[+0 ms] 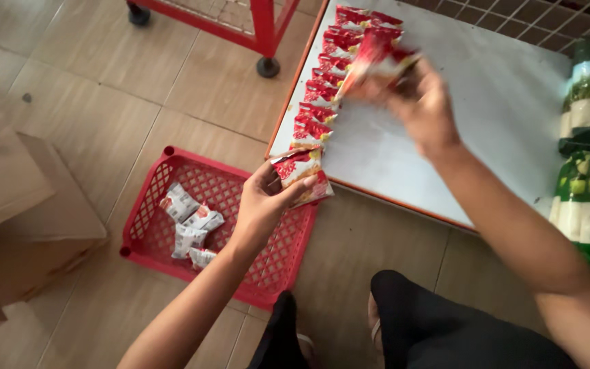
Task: The person opens a cardboard box and transfers small snack packets into a red plastic basket. They then pick up the packets from the basket and arrange them in neat rows on a white surface.
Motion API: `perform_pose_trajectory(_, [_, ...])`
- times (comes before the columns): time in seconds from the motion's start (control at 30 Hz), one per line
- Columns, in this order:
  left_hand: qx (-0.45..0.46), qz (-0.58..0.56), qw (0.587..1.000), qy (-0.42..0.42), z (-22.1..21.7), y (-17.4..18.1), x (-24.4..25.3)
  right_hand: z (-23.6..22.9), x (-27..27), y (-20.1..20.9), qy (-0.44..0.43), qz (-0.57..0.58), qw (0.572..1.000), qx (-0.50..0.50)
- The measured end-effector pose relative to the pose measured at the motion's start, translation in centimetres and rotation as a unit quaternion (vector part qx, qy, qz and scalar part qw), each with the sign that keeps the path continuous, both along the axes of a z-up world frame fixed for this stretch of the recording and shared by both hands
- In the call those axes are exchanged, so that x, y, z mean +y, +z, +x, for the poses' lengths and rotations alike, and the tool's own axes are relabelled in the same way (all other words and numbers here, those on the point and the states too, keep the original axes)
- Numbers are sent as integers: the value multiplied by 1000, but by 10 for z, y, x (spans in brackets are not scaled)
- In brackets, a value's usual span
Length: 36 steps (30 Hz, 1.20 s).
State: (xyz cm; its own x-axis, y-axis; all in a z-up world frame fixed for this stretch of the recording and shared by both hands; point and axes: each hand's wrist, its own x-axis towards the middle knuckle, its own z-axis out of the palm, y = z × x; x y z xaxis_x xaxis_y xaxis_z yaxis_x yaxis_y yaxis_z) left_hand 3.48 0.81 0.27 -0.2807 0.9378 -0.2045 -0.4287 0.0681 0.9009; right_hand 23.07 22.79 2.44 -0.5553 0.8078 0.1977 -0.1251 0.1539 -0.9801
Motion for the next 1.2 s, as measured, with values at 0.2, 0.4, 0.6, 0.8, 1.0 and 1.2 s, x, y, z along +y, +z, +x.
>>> perform_pose_trajectory(0.2, [-7,-21,1000,18,7,8,-1,19,70,-71,-174,169,959,-147])
perform_pose_trajectory(0.4, [-23,-14,1000,13,10,9,1,13,80,-130,-167,183,934,-256])
perform_pose_trajectory(0.6, [-43,-13,999,4,12,6,3,5,81,-140,-194,196,922,-271])
perform_pose_trajectory(0.8, [-38,-26,999,-4,13,4,5,9,81,-142,-204,176,929,-255])
perform_pose_trajectory(1.0, [-39,-20,999,2,12,2,7,14,58,-107,-276,156,933,-168])
perform_pose_trajectory(1.2, [-39,8,999,27,9,-6,11,11,-4,-53,-20,-68,993,-99])
